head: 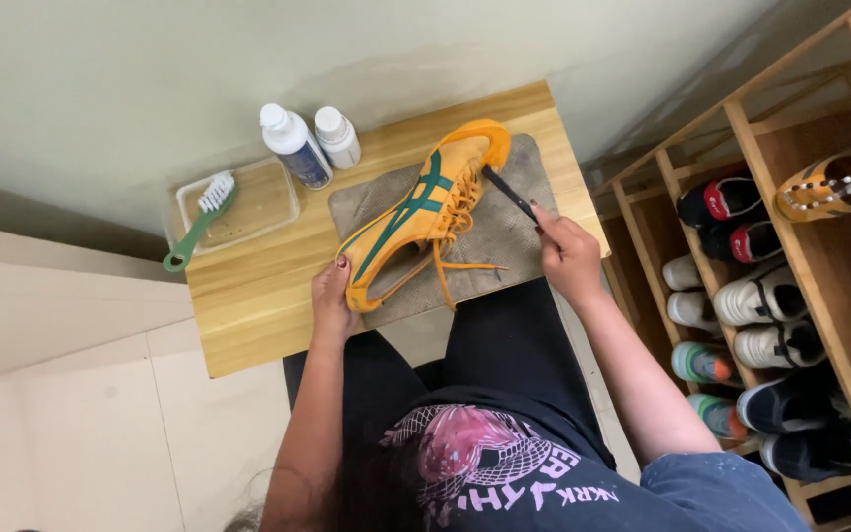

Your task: The person scrubs a yellow and green athletic shoe with a black brush, repeatedly dipping the brush into a container of liquid. The person rotates the shoe to clean different areas including the toe, sides, and heel.

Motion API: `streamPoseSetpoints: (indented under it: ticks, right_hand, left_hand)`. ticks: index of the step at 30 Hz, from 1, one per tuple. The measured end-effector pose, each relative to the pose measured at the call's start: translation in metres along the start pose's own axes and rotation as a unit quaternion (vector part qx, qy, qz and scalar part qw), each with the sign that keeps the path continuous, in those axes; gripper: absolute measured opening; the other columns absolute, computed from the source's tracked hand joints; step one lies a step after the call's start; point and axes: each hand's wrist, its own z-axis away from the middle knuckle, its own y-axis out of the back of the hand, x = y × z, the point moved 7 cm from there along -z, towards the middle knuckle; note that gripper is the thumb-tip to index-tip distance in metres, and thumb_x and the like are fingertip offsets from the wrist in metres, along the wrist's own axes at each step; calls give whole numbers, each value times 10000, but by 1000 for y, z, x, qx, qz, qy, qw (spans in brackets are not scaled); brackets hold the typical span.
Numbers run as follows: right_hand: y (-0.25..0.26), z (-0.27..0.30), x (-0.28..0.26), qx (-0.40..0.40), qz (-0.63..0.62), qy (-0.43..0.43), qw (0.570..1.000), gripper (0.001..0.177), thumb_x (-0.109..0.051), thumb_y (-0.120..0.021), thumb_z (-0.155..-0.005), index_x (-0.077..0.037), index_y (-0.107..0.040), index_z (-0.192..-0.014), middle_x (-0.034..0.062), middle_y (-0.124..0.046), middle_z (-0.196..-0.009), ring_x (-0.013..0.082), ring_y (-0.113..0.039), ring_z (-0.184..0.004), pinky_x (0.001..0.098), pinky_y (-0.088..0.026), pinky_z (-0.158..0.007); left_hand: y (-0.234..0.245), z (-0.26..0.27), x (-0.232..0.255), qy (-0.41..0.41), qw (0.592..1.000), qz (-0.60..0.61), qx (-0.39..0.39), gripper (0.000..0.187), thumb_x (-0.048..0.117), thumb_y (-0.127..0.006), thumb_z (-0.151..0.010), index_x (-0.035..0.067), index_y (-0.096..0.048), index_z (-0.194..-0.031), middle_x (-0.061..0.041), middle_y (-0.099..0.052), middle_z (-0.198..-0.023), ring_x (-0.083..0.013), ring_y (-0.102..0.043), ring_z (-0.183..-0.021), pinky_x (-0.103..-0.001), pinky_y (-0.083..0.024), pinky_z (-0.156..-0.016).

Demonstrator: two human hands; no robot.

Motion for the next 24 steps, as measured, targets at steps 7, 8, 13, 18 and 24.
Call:
streamPoseSetpoints:
  ticks: [7,8,13,18,24]
  right_hand:
    - [3,-7,-2,-15,-48,-32,998,431,48,-634,-931,-167,-779,-1276,92,-709,-803,303,-718,-793,376,-568,-779]
    - [7,-8,-2,5,-42,-28,999,436,54,-624,-939,-154,-774,-1292,101,-711,-820,306,-718,-803,381,-568,-792]
    - [9,-12,-9,20,-33,-25,999,448,63,-630,-934,-121,-751,-1324,149,-717,-864,344,-720,-849,420,-568,-805]
    - [16,-20,-17,50,-63,-55,995,394,69,-628,-974,-66,-723,-1331,193,-746,-1001,375,-720,-945,439,-561,-865]
    - [3,-11,-6,49,-99,-62,992,443,97,-603,-962,-69,-711,-1358,203,-752,-1051,353,-726,-985,453,-561,-907]
  left_hand:
    - [-18,9,16,2,1000,-11,-1,268,246,-698,-973,49,-696,-791,-116,-694,-678,-185,-713,-608,-296,-584,-570]
    - [-12,6,11,-2,1000,-14,-1,261,247,-703,-969,49,-698,-798,-121,-699,-686,-191,-715,-613,-303,-585,-575]
    - [7,-2,-3,-9,999,-39,-12,246,246,-701,-970,60,-698,-808,-117,-698,-687,-179,-712,-622,-298,-581,-577]
    - [2,-1,1,-12,999,-35,-10,248,236,-708,-963,57,-687,-792,-109,-679,-666,-171,-696,-602,-292,-569,-568]
    - [-3,2,5,-11,999,-31,-10,258,246,-703,-967,62,-680,-787,-109,-672,-661,-173,-693,-595,-291,-565,-562]
